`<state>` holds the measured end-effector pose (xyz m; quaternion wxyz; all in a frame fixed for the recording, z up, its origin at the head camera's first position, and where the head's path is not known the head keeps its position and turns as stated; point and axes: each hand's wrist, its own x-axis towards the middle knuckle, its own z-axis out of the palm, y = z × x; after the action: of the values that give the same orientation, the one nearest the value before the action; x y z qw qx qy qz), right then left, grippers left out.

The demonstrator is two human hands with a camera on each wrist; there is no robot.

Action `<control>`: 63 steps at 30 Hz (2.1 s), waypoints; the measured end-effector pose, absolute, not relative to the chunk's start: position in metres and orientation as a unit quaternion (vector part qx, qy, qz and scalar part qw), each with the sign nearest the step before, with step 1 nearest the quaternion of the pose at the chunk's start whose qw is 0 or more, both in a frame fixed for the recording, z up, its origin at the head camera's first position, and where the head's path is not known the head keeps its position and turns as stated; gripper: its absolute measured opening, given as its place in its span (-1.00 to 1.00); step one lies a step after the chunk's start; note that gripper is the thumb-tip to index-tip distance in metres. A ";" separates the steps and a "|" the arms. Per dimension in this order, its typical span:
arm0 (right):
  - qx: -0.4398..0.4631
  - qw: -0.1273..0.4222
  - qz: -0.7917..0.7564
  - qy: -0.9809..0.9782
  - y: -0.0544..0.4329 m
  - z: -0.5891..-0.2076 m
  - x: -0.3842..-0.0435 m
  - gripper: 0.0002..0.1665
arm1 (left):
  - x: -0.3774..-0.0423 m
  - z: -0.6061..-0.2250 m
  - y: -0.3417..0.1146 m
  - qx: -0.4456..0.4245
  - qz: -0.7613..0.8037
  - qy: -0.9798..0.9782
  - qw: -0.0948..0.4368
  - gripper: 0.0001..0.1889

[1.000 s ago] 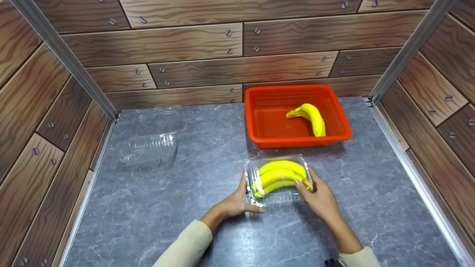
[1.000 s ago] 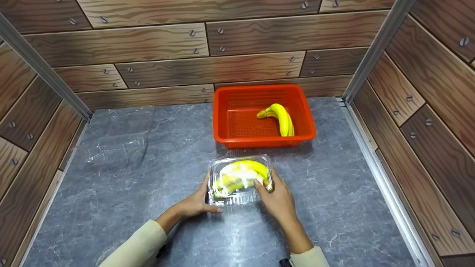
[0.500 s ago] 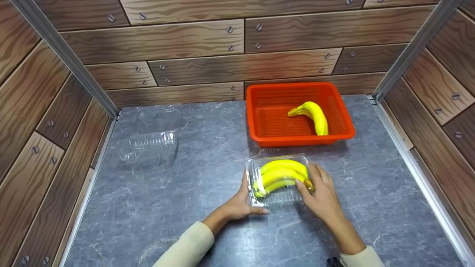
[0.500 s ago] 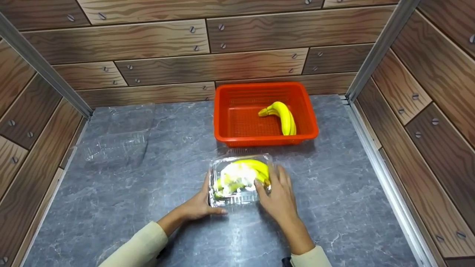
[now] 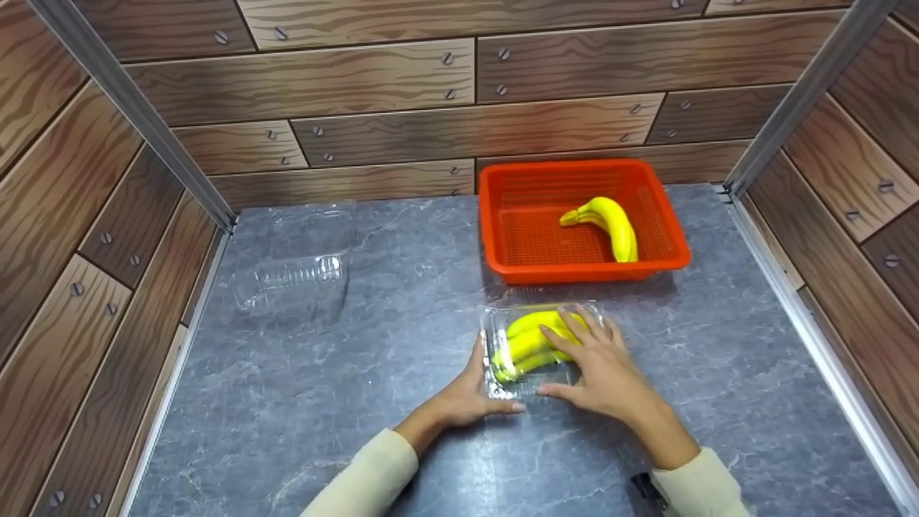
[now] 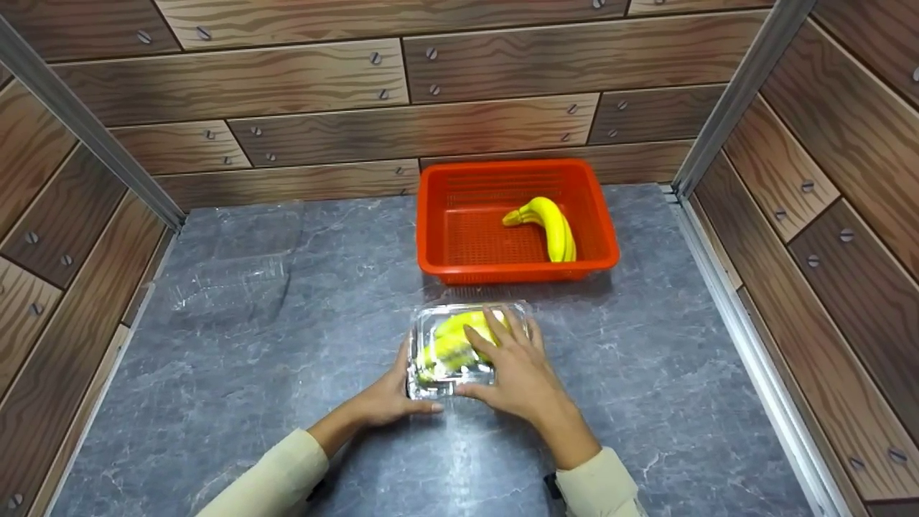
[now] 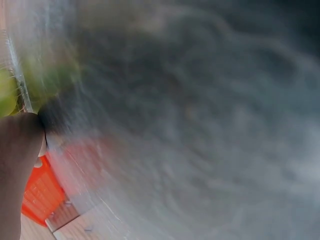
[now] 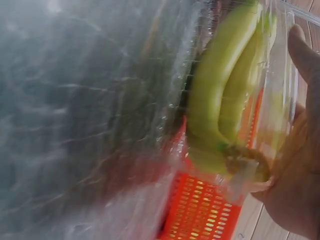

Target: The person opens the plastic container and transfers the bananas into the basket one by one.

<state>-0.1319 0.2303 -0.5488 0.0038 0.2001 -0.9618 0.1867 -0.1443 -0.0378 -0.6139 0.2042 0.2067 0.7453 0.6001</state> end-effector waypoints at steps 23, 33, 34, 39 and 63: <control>0.171 0.014 0.162 -0.972 0.222 -0.554 -0.133 0.11 | -0.143 -0.610 -0.040 0.172 0.580 0.762 0.233 0.50; 0.170 0.013 0.162 -0.972 0.222 -0.557 -0.133 0.08 | -0.145 -0.610 -0.041 0.182 0.587 0.755 0.229 0.47; 0.169 0.014 0.161 -0.972 0.222 -0.557 -0.132 0.07 | -0.145 -0.611 -0.040 0.186 0.589 0.753 0.226 0.46; 0.166 0.020 0.153 -0.974 0.220 -0.558 -0.132 0.05 | -0.146 -0.612 -0.041 0.201 0.577 0.761 0.220 0.39; 0.168 0.046 0.126 -0.977 0.215 -0.558 -0.133 -0.02 | -0.145 -0.614 -0.036 0.209 0.598 0.746 0.204 0.28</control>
<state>-0.1329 0.2152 -0.5577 0.0464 0.1679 -0.9766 0.1264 -0.1445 -0.0359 -0.6139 0.2044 0.2091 0.7462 0.5981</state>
